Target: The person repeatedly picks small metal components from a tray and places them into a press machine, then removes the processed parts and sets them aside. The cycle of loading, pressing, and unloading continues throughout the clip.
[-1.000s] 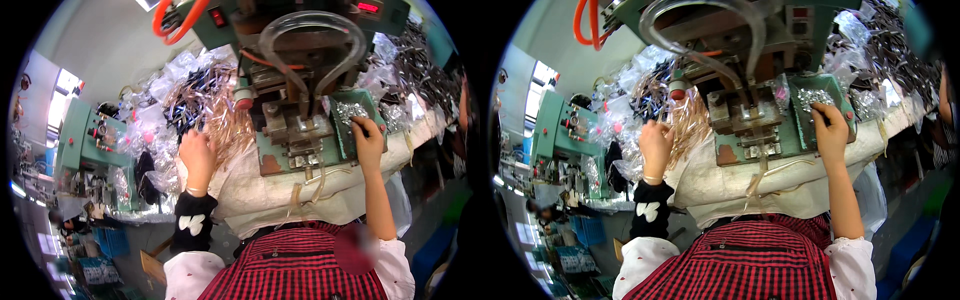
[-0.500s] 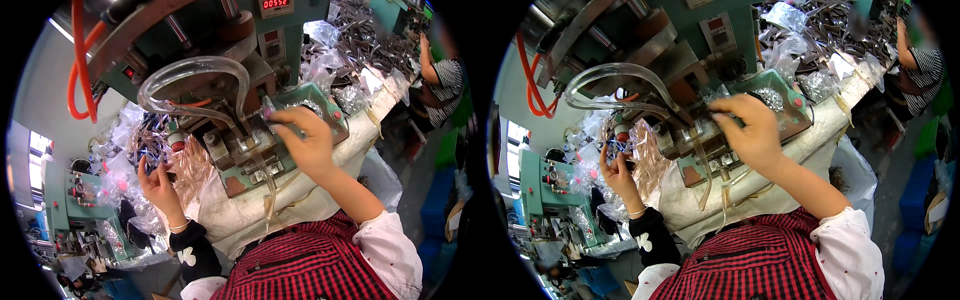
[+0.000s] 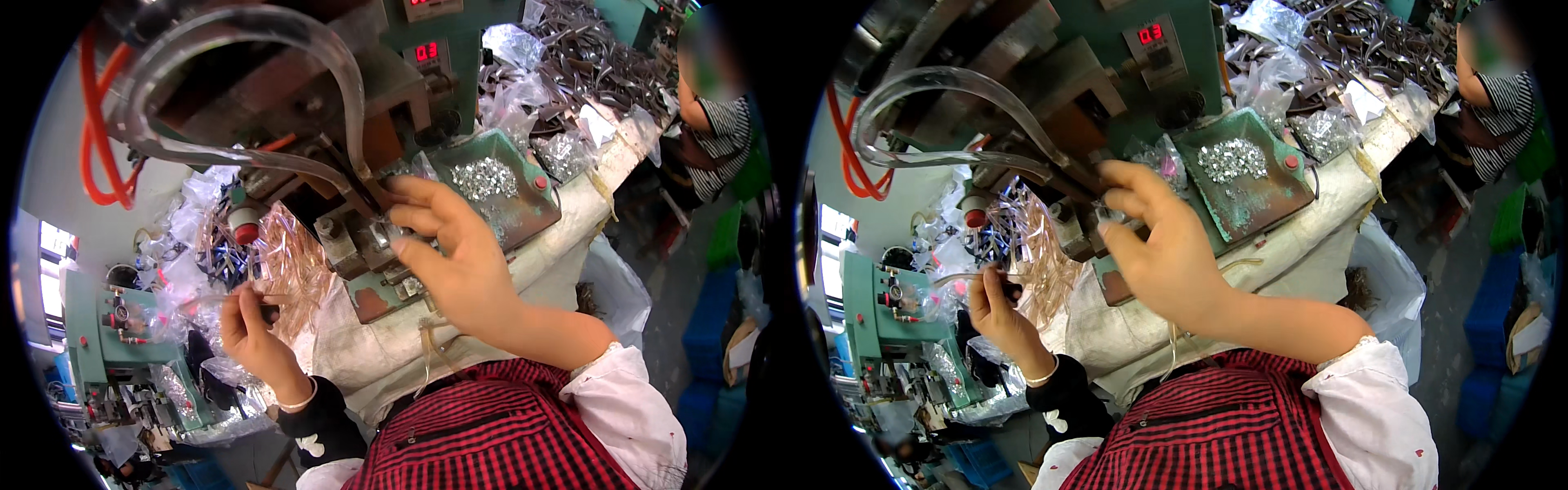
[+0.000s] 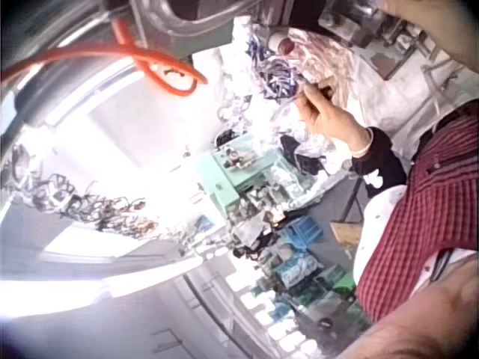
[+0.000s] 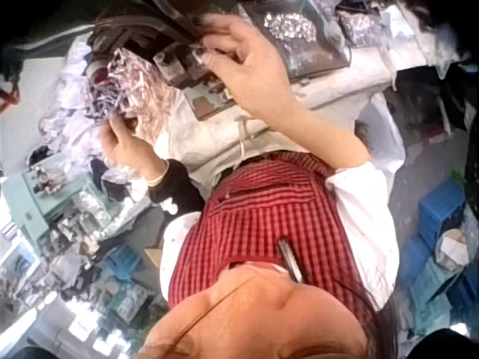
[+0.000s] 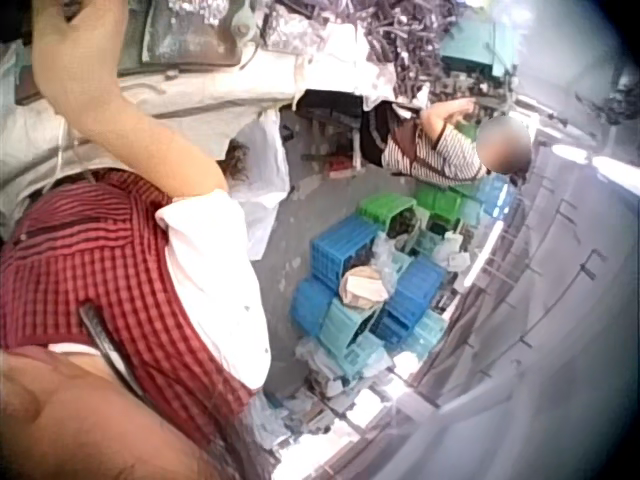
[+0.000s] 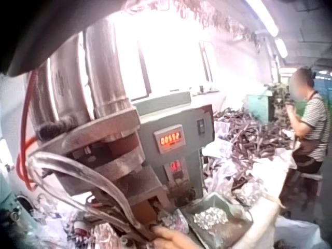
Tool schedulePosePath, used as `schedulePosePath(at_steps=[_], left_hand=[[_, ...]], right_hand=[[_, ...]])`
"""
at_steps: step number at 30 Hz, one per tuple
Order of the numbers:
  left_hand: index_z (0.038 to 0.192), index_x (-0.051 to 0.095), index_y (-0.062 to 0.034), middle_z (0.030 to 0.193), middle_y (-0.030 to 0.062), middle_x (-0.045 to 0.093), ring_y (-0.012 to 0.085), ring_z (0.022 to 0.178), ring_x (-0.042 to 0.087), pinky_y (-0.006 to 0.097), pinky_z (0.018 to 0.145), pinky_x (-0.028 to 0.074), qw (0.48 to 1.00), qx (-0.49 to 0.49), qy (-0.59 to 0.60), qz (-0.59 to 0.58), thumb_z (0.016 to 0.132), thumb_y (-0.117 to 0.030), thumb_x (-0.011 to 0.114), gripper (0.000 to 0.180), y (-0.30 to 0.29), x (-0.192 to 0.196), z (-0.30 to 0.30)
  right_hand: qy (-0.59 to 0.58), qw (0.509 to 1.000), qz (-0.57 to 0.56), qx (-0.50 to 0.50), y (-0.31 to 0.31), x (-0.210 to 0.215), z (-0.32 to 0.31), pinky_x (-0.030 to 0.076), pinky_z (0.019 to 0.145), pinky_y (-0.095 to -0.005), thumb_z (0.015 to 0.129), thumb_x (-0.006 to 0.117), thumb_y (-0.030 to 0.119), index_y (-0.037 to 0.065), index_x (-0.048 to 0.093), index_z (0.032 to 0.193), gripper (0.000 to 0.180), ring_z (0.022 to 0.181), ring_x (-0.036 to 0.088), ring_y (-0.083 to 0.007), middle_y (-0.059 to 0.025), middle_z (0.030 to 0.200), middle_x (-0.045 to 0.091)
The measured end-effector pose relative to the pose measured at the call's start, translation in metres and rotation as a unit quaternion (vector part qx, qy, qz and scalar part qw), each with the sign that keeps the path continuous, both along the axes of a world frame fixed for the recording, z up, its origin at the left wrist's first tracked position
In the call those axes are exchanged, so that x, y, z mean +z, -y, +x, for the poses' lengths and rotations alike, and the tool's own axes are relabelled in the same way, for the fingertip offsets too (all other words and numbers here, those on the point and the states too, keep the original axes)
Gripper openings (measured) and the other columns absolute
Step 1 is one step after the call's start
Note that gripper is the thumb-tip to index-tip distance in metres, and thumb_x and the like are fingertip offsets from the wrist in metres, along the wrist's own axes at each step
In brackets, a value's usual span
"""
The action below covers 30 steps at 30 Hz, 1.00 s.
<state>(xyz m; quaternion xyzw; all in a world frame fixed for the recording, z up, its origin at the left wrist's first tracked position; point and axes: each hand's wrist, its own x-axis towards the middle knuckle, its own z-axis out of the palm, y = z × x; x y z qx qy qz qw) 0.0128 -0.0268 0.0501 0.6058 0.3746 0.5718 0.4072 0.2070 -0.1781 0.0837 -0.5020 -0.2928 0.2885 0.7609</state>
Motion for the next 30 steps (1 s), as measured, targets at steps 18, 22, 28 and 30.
schedulePosePath(at_steps=[18, 22, 28, 30], left_hand=[[0.102, 0.064, 0.0037, 0.096, 0.0173, 0.072, 0.0159, 0.068, 0.064, 0.028, 0.062, 0.054, 0.971, -0.143, 0.056, 0.183, 0.101, -0.006, 0.060, 0.010, 0.021, 0.069, 0.067], [0.104, 0.064, 0.0035, 0.095, 0.0197, 0.072, 0.0212, 0.074, 0.067, 0.029, 0.066, 0.056, 0.926, -0.186, -0.050, 0.325, 0.097, 0.003, 0.062, 0.007, 0.038, 0.036, 0.060], [0.105, 0.060, 0.0049, 0.092, 0.0216, 0.070, 0.0252, 0.069, 0.069, 0.034, 0.066, 0.060, 0.926, -0.092, 0.060, 0.360, 0.098, -0.003, 0.064, 0.012, 0.058, 0.052, 0.063], [0.106, 0.059, 0.0071, 0.092, 0.0214, 0.070, 0.0218, 0.065, 0.067, 0.028, 0.057, 0.055, 0.941, -0.071, 0.036, 0.328, 0.101, -0.009, 0.061, 0.017, 0.049, 0.070, 0.052]], right_hand=[[-0.078, 0.983, -0.071, 0.149, -0.002, 0.005, 0.031, 0.048, 0.080, -0.0303, 0.091, 0.062, 0.008, 0.000, 0.072, 0.112, 0.025, 0.088, 0.060, -0.0173, -0.0110, 0.105, 0.067], [-0.037, 0.978, -0.108, 0.173, -0.003, 0.000, 0.039, 0.049, 0.077, -0.0281, 0.089, 0.062, 0.009, -0.003, 0.073, 0.109, 0.026, 0.087, 0.062, -0.0140, -0.0108, 0.100, 0.069], [0.329, 0.938, -0.060, -0.089, -0.016, -0.024, 0.036, 0.046, 0.104, -0.0458, 0.085, 0.075, 0.019, 0.005, 0.076, 0.095, 0.017, 0.123, 0.058, -0.0378, -0.0153, 0.110, 0.070], [0.318, 0.943, -0.048, -0.088, -0.019, -0.022, 0.035, 0.047, 0.103, -0.0444, 0.083, 0.078, 0.018, 0.003, 0.076, 0.091, 0.017, 0.122, 0.059, -0.0362, -0.0148, 0.111, 0.070]])
